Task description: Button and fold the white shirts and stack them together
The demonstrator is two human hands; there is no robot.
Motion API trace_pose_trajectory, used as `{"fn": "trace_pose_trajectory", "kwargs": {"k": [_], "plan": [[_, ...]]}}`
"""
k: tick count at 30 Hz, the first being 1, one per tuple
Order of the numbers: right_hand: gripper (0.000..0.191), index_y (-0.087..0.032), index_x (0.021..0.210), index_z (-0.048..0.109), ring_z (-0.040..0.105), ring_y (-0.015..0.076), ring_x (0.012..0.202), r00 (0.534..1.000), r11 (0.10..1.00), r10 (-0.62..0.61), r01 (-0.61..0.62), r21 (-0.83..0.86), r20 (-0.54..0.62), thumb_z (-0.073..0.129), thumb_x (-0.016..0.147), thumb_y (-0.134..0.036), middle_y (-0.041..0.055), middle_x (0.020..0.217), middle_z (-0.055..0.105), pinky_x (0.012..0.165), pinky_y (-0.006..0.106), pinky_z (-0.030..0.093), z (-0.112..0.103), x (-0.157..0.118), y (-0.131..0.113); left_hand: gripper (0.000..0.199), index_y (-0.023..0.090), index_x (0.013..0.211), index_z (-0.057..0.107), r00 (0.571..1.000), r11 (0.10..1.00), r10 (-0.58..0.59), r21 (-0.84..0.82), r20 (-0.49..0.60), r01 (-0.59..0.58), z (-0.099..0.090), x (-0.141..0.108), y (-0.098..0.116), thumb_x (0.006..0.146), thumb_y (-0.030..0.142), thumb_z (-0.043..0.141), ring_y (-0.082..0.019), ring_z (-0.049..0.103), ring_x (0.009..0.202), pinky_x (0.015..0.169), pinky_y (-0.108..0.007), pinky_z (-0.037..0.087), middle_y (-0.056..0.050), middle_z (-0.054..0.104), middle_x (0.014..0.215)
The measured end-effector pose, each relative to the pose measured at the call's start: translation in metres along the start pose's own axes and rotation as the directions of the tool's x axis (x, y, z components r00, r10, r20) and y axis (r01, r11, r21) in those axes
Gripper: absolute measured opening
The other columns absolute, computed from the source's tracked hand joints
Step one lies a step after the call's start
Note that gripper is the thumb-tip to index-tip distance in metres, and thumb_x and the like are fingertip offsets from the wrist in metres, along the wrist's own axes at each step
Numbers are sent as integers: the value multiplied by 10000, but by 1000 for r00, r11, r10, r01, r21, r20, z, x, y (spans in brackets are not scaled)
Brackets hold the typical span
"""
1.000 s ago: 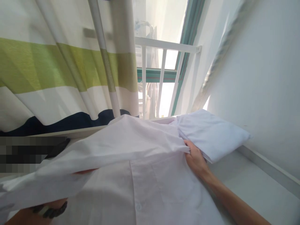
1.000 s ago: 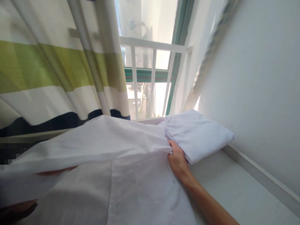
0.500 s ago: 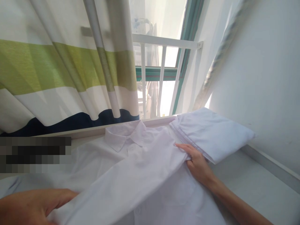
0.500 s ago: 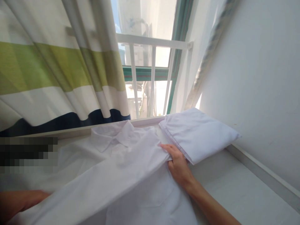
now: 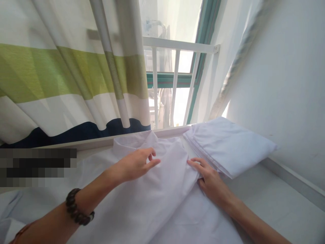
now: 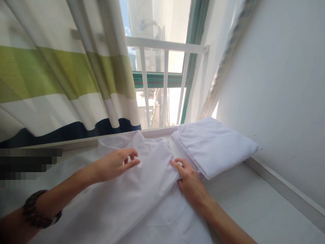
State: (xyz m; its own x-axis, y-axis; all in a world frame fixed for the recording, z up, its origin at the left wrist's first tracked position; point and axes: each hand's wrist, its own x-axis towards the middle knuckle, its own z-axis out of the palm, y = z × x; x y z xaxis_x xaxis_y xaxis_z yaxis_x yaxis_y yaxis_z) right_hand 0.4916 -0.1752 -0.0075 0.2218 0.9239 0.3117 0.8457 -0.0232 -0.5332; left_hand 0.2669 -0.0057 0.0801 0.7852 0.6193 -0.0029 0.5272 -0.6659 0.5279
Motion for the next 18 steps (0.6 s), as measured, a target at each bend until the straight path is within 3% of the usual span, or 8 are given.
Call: {"fn": "trace_pose_trajectory", "kwargs": {"k": [3, 6, 11, 15, 18], "plan": [[729, -211, 1236, 608, 566, 194, 1156, 999, 999, -38, 38, -16, -13, 373, 604, 67, 81, 1246, 593, 984, 358, 464, 1, -1, 0, 413, 166, 1072, 613, 991, 999, 42, 30, -129, -38, 40, 53, 23, 863, 502, 494, -280, 610, 895, 787, -343, 424, -116, 663, 985], [749, -235, 1224, 612, 574, 196, 1157, 999, 999, -39, 39, -21, -32, 382, 580, 70, 65, 1256, 605, 984, 363, 471, 1, -2, 1, 363, 148, 1027, 595, 993, 999, 12, -44, -118, -17, 62, 89, 33, 842, 454, 529, -281, 603, 868, 786, -355, 424, -107, 652, 893], [708, -217, 1263, 584, 604, 211, 1142, 997, 999, 42, -42, -7, -70, 371, 650, 65, 75, 1223, 656, 985, 362, 477, -2, -2, 1, 97, 183, 793, 550, 992, 989, -67, -139, -102, 53, 57, 96, 23, 786, 272, 509, -206, 578, 764, 683, -286, 426, -33, 607, 776], [671, -204, 1258, 556, 652, 219, 1013, 995, 991, 80, -86, -103, -67, 379, 665, 56, 84, 1087, 694, 858, 320, 512, -6, -2, 0, 142, 191, 754, 555, 983, 951, -174, -249, 49, 181, 48, 87, 6, 699, 316, 592, -158, 544, 584, 488, -227, 374, 12, 581, 664], [537, -199, 1066, 583, 656, 200, 864, 991, 978, 90, -107, -178, -100, 388, 633, 52, 62, 971, 667, 721, 276, 492, -6, -2, -2, 292, 181, 790, 612, 968, 912, -222, -326, 118, 249, 47, 96, 2, 688, 453, 638, -164, 563, 562, 448, -227, 361, -6, 612, 688]]}}
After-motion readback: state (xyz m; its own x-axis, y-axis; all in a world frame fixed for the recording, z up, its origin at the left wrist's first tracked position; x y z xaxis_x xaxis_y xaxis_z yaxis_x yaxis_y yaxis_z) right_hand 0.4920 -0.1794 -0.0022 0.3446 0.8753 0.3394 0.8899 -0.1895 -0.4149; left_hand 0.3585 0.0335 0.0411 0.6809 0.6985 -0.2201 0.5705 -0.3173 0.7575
